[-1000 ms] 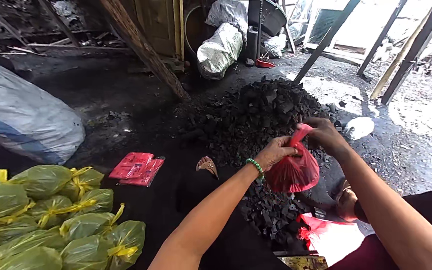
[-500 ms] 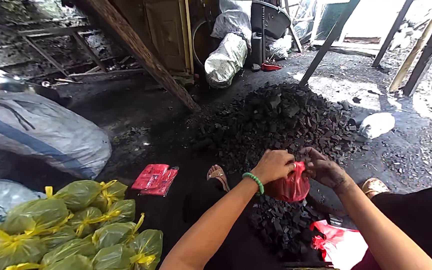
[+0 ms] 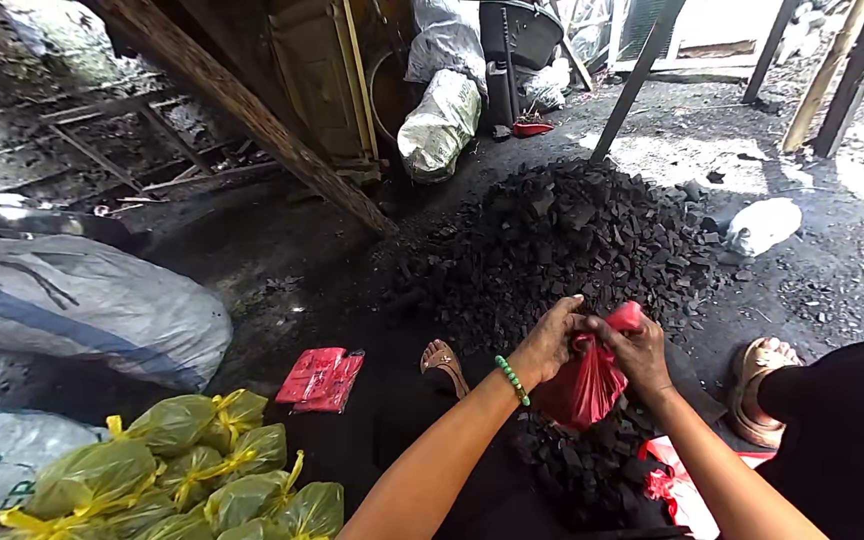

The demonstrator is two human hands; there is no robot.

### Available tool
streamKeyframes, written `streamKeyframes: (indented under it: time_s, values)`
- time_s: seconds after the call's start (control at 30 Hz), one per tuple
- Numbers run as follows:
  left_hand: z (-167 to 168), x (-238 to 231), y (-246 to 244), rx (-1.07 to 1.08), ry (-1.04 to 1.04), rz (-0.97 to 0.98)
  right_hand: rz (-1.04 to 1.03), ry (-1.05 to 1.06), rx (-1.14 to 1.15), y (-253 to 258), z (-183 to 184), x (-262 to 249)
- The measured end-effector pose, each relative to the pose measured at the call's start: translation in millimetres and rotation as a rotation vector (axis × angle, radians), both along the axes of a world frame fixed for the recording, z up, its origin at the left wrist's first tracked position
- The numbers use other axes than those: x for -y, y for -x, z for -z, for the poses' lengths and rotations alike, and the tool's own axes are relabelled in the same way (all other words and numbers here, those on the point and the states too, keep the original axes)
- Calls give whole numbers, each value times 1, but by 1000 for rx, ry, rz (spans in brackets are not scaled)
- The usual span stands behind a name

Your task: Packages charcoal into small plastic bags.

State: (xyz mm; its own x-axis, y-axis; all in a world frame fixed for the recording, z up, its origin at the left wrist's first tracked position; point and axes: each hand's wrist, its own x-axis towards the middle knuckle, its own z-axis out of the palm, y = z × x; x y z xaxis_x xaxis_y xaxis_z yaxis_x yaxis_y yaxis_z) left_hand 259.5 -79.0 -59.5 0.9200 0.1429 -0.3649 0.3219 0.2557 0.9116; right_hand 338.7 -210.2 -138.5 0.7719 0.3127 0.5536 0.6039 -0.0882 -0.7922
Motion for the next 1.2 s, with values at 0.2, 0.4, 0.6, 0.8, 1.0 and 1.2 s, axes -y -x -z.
streamKeyframes:
  time_s: [0.2, 0.4, 0.6, 0.8, 1.0, 1.2]
  values:
    - [-13, -1, 7, 227, -931, 242, -19, 198, 434, -34, -16, -9]
    - [-21, -9, 20, 273, -1060, 301, -113, 335, 506, -66, -29, 0]
    - [-30, -8, 43, 113, -786, 320, -95, 506, 367, -100, -10, 28]
    - [-13, -6, 48, 36, -556, 234, -97, 598, 164, -92, 18, 21]
    - [8, -42, 25, -69, 88, -251, 42, 399, 93, -55, 35, 16]
    - [17, -43, 0, 15, -318, -130, -115, 164, 432, 23, 41, -22]
